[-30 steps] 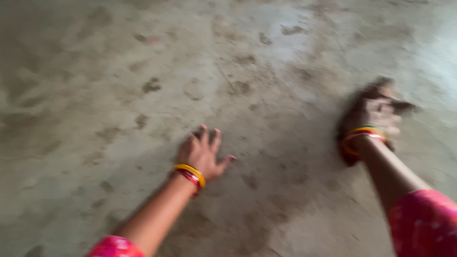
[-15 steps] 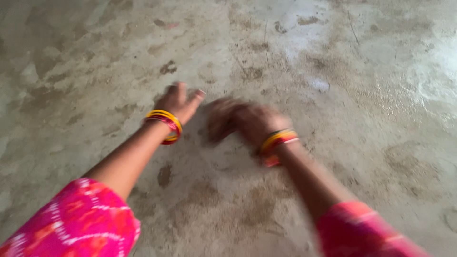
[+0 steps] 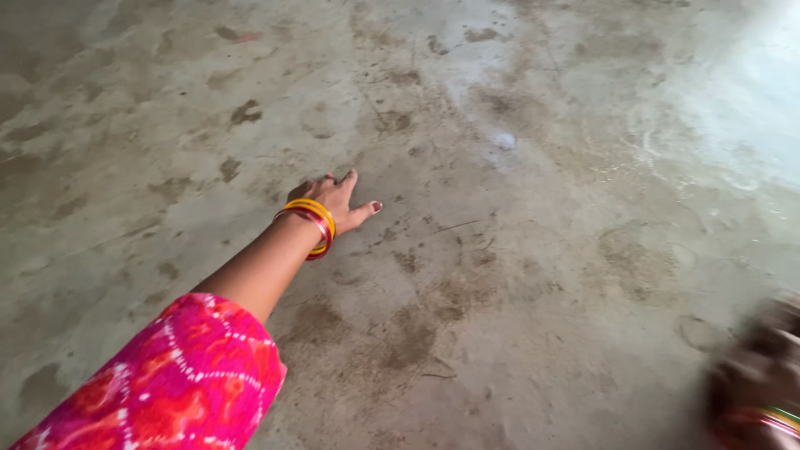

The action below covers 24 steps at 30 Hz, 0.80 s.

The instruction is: The person wipes a concrete floor using a brown cloth. They scrub the surface with repetitive back-and-forth motions, occasionally adjusting the cloth's position to cover different areas of the floor.

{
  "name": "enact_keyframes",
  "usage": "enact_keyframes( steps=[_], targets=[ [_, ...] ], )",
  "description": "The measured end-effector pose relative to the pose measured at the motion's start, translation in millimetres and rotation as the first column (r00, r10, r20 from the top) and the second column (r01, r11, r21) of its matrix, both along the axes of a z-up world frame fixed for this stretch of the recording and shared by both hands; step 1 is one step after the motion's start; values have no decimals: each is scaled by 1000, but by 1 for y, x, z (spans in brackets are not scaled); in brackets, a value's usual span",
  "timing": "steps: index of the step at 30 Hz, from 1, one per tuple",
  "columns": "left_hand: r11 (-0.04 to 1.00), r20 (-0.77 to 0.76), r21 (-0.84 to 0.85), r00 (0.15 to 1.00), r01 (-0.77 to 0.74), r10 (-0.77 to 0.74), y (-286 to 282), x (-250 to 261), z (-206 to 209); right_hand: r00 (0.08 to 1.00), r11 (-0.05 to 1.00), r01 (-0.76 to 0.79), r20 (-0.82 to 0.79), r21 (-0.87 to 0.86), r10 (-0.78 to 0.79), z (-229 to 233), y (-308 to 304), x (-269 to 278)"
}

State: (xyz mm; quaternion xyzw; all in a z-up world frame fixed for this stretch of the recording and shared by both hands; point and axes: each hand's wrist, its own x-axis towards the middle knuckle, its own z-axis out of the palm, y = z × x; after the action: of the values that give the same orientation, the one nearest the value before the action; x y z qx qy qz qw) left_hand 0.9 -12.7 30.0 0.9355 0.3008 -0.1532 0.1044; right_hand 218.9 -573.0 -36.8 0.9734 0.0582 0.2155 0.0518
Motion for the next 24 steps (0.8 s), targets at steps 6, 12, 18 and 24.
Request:
enact_keyframes(
  steps=[6,12,18,24],
  targets=[
    [998,-79,-42,996,-39,36,6,1,2,870,852,-342,209,-396,446,-3,204,-107],
    [991,-26,-119,998,-64,62,32,-9,-7,370,366,-892,-36,266,928,66,366,-250],
    [994,-79,-42,992,-99,96,31,-22,-3,433,796,-602,-813,60,389,88,330,-131],
    [998,-117,7,991,-66,66,18,-17,6,909,926,-373,-178,49,376,6,89,-6]
  ],
)
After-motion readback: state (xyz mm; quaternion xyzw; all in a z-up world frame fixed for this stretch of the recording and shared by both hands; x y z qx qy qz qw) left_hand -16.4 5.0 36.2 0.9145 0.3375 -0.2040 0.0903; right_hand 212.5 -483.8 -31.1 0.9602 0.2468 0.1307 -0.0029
